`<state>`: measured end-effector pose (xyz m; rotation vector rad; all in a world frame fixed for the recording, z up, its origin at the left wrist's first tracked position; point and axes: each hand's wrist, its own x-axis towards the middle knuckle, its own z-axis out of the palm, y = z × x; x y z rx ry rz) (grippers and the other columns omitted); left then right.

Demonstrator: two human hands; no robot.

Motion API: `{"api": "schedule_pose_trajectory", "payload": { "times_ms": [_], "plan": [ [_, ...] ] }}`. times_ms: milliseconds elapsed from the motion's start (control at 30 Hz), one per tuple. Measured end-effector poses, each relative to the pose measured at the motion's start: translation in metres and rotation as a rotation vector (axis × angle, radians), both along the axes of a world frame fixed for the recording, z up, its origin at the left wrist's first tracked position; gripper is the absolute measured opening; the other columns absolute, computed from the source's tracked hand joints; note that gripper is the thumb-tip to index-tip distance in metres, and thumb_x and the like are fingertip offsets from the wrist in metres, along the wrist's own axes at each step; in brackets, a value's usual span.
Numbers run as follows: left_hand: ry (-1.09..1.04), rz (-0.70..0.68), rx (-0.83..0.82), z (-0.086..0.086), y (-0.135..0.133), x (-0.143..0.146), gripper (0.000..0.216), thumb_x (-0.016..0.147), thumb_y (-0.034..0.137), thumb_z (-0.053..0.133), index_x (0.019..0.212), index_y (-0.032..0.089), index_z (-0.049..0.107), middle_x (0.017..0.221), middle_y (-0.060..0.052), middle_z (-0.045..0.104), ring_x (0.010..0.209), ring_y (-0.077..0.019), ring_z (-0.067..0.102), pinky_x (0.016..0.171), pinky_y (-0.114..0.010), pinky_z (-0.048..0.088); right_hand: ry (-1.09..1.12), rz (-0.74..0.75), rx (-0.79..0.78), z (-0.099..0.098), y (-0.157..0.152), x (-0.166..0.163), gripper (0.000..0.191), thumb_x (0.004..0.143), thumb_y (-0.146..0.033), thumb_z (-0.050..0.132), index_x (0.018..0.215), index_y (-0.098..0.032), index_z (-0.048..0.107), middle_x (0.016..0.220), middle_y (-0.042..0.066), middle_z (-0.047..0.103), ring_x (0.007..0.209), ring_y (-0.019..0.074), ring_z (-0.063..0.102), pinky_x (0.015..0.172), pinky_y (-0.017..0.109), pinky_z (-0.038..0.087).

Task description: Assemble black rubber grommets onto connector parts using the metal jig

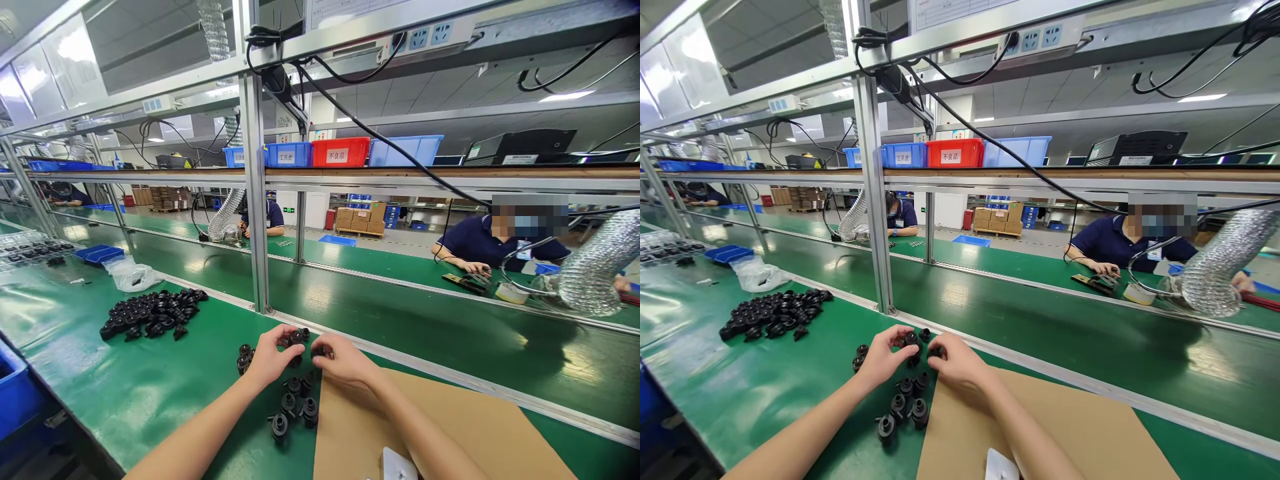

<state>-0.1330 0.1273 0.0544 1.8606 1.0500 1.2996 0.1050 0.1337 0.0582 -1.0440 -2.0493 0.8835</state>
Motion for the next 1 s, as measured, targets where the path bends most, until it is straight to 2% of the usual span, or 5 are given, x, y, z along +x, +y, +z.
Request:
{"api": "schedule_pose_trajectory", "payload": {
  "times_ms": [100,200,533,800,1000],
  "plan": [
    [-0.057,-0.038,0.008,-0.001,-0.003,0.002,0.036,0.086,0.03,0.077,0.12,0.02,0.074,0.116,-0.01,0.077,0.103,-0.0261,0.072,0.091,-0.039,0.059,0.217,-0.01,-0.092,0.006,0.004,-0.003,0.04,0.092,-0.05,0.064,0.119,-0.02,0.064,0.106,0.008,0.067,0.082,0.0198,0.064,0.072,0.035,0.057],
    [-0.105,-0.072,0.037,-0.004,-0.006,0.004,0.04,0.088,0.032,0.074,0.126,0.021,0.074,0.122,-0.011,0.074,0.111,-0.0273,0.07,0.093,-0.039,0.06,0.374,0.034,-0.171,0.01,0.003,-0.005,0.052,0.092,-0.06,0.066,0.125,-0.021,0.058,0.114,0.009,0.065,0.089,0.0194,0.066,0.078,0.037,0.06],
    [-0.222,-0.106,0.047,-0.013,-0.005,0.007,0.047,0.088,0.03,0.076,0.132,0.019,0.068,0.122,-0.011,0.074,0.113,-0.0282,0.07,0.097,-0.04,0.059,0.51,0.104,-0.217,0.018,-0.007,-0.016,0.044,0.086,-0.05,0.081,0.116,-0.021,0.066,0.108,0.007,0.066,0.086,0.0183,0.063,0.071,0.034,0.062],
    [-0.195,-0.118,0.062,-0.007,-0.006,0.006,0.033,0.086,0.027,0.078,0.119,0.021,0.075,0.115,-0.009,0.075,0.106,-0.026,0.07,0.093,-0.037,0.057,0.333,-0.005,0.018,0.027,-0.02,-0.025,0.026,0.092,-0.028,0.07,0.117,-0.023,0.069,0.111,0.007,0.069,0.093,0.0207,0.064,0.07,0.03,0.06],
    [-0.211,-0.12,0.046,-0.008,-0.006,0.006,0.036,0.086,0.028,0.078,0.121,0.021,0.075,0.12,-0.01,0.075,0.111,-0.0278,0.069,0.096,-0.039,0.058,0.155,-0.029,0.227,0.038,-0.029,-0.026,0.029,0.092,-0.019,0.066,0.12,-0.028,0.069,0.116,0.005,0.067,0.1,0.0207,0.066,0.069,0.026,0.057]
  ]
}}
